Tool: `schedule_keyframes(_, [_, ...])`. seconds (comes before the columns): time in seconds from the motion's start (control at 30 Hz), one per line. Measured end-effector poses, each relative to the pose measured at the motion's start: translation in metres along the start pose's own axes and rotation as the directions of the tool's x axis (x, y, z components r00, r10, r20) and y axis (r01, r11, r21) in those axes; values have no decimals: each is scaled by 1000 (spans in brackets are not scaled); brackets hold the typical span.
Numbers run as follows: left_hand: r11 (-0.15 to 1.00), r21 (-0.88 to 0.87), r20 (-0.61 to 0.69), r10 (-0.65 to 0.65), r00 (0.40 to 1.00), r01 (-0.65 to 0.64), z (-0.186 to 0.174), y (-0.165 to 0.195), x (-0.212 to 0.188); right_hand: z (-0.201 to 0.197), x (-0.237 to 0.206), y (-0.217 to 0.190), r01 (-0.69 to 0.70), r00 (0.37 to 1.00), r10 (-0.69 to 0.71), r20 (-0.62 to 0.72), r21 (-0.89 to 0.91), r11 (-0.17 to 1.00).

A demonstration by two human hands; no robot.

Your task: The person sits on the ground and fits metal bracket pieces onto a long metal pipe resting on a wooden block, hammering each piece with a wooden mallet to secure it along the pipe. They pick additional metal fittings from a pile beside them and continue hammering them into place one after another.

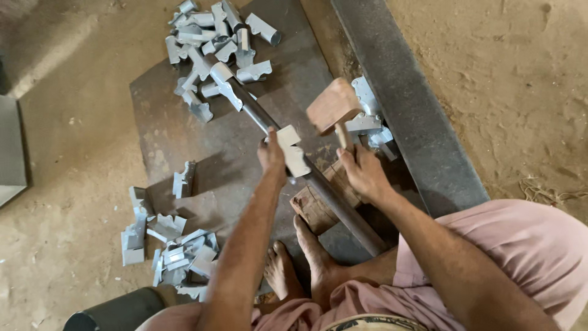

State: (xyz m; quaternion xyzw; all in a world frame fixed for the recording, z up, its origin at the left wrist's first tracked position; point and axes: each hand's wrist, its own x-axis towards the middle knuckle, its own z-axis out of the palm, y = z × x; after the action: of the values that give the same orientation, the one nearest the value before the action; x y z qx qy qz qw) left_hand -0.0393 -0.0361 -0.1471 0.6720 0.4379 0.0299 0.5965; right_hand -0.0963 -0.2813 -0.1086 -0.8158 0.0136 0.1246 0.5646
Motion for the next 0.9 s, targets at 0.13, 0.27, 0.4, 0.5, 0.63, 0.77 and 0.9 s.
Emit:
schedule_keyframes(0.13, [991,118,-144,-47,988,65,31,14,-5,-8,-15,-18,64,998,-64,2,-110,992])
schedule_keyframes(0.27, [988,45,-218,-136,966,149,35,28,-15,-2,-23,-27,426,893,-420,-159,4,905])
schedule_keyframes(0.4, [981,143,-325,-78,942,131,37,26,-18,24,-4,-20,255,958,-278,-64,-250,934])
schedule_keyframes(0.5, [974,221,-313,18,950,54,37,23,-16,27,13,-4,170,983,-181,-19,-263,950])
schedule_keyframes(0.63, [981,195,-246,71,967,-23,31,20,-12,24,17,9,157,963,-156,-219,-10,988])
schedule_keyframes(0.77, [986,163,-206,64,976,-31,25,15,-11,27,16,11,367,859,-513,0,-699,614])
schedule_keyframes(0.9, [998,54,-149,32,988,-24,24,1,-2,28,17,13,-109,988,120,97,-116,987])
